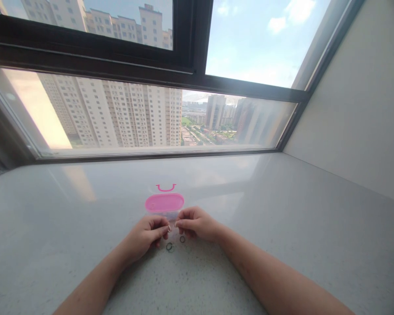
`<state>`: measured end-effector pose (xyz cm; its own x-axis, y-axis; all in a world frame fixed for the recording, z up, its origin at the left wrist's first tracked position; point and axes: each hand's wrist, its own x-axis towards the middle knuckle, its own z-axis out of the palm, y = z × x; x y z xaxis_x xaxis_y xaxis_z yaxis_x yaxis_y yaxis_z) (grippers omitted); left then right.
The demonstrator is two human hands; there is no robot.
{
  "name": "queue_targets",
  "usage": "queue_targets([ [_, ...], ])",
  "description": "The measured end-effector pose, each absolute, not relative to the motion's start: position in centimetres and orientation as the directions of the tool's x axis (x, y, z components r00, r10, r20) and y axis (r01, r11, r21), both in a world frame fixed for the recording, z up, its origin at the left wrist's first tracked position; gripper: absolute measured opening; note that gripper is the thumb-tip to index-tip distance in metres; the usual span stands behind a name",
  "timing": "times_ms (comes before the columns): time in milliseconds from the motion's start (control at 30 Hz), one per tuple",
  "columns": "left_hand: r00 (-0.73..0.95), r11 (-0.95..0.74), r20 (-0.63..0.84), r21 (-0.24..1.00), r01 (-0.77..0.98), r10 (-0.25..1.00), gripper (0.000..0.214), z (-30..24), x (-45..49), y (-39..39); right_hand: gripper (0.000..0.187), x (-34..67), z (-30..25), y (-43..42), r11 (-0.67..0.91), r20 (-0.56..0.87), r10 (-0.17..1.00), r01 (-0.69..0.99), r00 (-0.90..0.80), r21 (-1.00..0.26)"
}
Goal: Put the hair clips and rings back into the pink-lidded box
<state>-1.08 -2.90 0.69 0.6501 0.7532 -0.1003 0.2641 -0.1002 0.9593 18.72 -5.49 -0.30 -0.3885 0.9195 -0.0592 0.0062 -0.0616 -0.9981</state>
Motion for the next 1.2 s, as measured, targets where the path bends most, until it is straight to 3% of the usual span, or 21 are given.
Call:
queue_targets([
  [1200,0.635,-0.117,-0.066,0.963,0.241,0.770,0.029,1.03,-1.10,-3.26,0.034,18.95,-0.72,-5.43,-0.040,-0.040,0.913,0.009,-0.405,-0.999],
])
